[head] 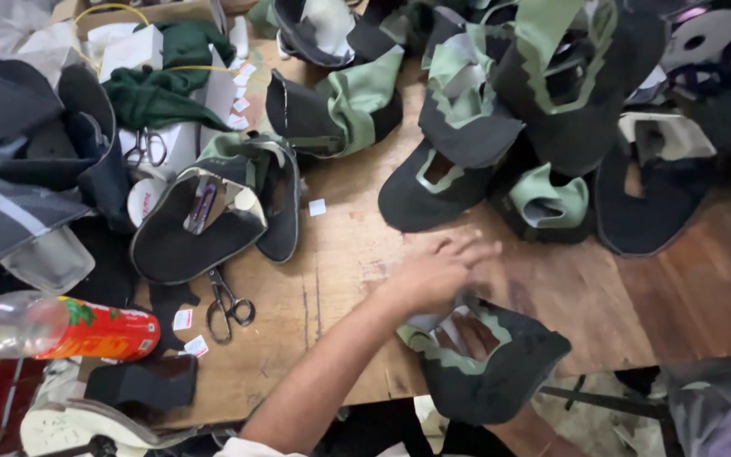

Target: The person picks up fabric shoe uppers from a cluttered wooden worktable, turns each upper right-side out by hand, and presses a white stiffener piece into the heel area of each upper before setting it back on the table with the pile of completed uppers.

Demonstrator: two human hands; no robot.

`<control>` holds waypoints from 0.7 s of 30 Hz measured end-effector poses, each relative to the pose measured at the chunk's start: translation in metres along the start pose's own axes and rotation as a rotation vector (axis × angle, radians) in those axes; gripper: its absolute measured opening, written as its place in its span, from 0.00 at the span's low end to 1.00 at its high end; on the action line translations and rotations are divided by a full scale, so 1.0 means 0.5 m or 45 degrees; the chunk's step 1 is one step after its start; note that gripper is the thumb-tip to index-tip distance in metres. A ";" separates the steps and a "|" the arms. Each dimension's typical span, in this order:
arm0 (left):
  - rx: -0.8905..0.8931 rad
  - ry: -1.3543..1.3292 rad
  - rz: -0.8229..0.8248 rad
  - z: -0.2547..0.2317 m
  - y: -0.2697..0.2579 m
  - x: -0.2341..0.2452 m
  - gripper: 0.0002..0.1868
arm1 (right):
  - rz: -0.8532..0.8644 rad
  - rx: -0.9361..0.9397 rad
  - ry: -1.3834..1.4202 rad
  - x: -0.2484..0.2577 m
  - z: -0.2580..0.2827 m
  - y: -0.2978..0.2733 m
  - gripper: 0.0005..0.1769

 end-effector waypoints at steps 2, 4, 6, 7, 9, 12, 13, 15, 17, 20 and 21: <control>-0.006 -0.124 0.101 0.001 -0.003 0.005 0.28 | -0.029 -0.106 0.020 0.007 -0.025 -0.004 0.29; -0.020 -0.262 0.221 -0.005 -0.015 -0.010 0.23 | -0.046 -0.229 0.045 0.016 -0.044 -0.019 0.30; 0.072 -0.389 0.080 0.016 -0.031 0.001 0.24 | -0.093 -0.429 0.111 0.023 -0.072 -0.033 0.32; 0.071 -0.394 0.082 0.011 -0.038 -0.016 0.24 | -0.089 -0.433 0.110 0.027 -0.072 -0.037 0.32; 0.157 -0.487 -0.099 0.028 -0.056 -0.019 0.14 | -0.136 -0.600 0.188 0.035 -0.094 -0.044 0.34; 0.208 -0.610 -0.270 0.035 -0.087 -0.020 0.11 | -0.180 -0.685 0.251 0.041 -0.142 -0.017 0.36; 0.217 -0.615 -0.271 0.033 -0.087 -0.011 0.11 | -0.172 -0.681 0.255 0.035 -0.163 -0.012 0.36; 0.233 -0.638 -0.333 0.028 -0.087 0.014 0.10 | -0.275 -0.675 0.721 0.021 -0.205 -0.010 0.38; 0.227 -0.642 -0.353 0.020 -0.077 0.008 0.09 | -0.339 -0.673 0.942 0.000 -0.228 -0.018 0.39; 0.301 -0.671 -0.422 0.033 -0.072 0.013 0.09 | -0.512 -0.702 1.258 -0.055 -0.251 -0.044 0.43; 0.399 -0.704 -0.466 0.049 -0.080 0.014 0.10 | -0.604 -0.742 1.364 -0.081 -0.258 -0.057 0.44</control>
Point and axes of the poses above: each hand's wrist, its own y-axis towards the middle knuckle, its own x-axis out of the back of the hand, z = x × y, the point moved 9 cm from there along y, towards the middle knuckle, and after that the axes turned 2 degrees about x, right-handed, at the moved point
